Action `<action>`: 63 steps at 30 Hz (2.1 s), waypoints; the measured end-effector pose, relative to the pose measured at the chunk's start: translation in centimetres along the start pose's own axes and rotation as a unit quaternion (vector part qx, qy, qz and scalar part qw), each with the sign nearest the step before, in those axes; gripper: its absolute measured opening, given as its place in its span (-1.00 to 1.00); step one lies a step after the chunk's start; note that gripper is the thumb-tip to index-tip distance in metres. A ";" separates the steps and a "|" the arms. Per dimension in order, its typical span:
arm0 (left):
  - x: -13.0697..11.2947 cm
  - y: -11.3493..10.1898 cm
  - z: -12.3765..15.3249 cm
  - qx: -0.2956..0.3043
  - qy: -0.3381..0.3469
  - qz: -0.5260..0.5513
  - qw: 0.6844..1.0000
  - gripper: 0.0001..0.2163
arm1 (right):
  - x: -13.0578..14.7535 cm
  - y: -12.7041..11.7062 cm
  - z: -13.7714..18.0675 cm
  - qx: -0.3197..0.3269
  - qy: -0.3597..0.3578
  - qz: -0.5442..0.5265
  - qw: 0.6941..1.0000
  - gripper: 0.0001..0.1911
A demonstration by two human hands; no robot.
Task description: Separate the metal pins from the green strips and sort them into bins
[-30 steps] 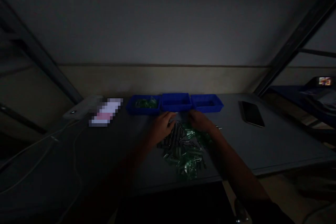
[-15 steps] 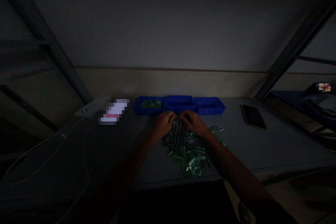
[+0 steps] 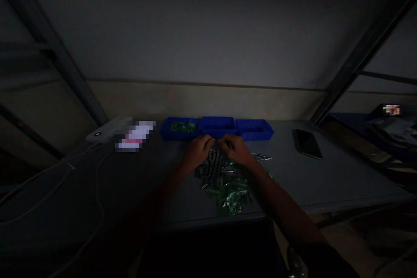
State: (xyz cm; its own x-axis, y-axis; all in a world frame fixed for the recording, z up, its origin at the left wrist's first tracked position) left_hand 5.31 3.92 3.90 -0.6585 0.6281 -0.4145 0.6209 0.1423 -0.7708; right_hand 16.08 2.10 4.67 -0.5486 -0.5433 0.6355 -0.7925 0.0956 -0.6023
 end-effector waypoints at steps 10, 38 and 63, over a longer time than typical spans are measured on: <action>3.1 1.3 0.5 0.071 -0.017 -0.137 0.988 -0.70 | -7.5 -11.0 2.6 -0.286 0.273 0.189 0.899 -0.45; 2.9 -1.0 0.4 0.104 -0.035 0.007 0.994 -0.77 | -0.7 1.9 0.2 0.041 0.004 0.069 0.997 -0.69; 1.3 -0.8 0.6 0.083 -0.034 0.183 0.979 -0.78 | -1.0 1.7 -0.2 -0.002 0.020 0.005 1.000 -0.63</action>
State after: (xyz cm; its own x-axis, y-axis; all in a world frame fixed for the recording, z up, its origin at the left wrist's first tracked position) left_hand 3.68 4.17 3.66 -0.4347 0.5605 -0.7049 0.7466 -0.2134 -0.6301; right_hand 15.21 3.02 3.11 -0.5669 -0.5087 0.6480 -0.7875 0.1036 -0.6076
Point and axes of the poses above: each hand's wrist, its own z-axis away from the middle knuckle, its own y-axis out of the palm, x = y × z, the point moved 8 cm from there along -z, towards the middle knuckle, and after that the axes turned 7 degrees about -z, right-handed, at the moved point
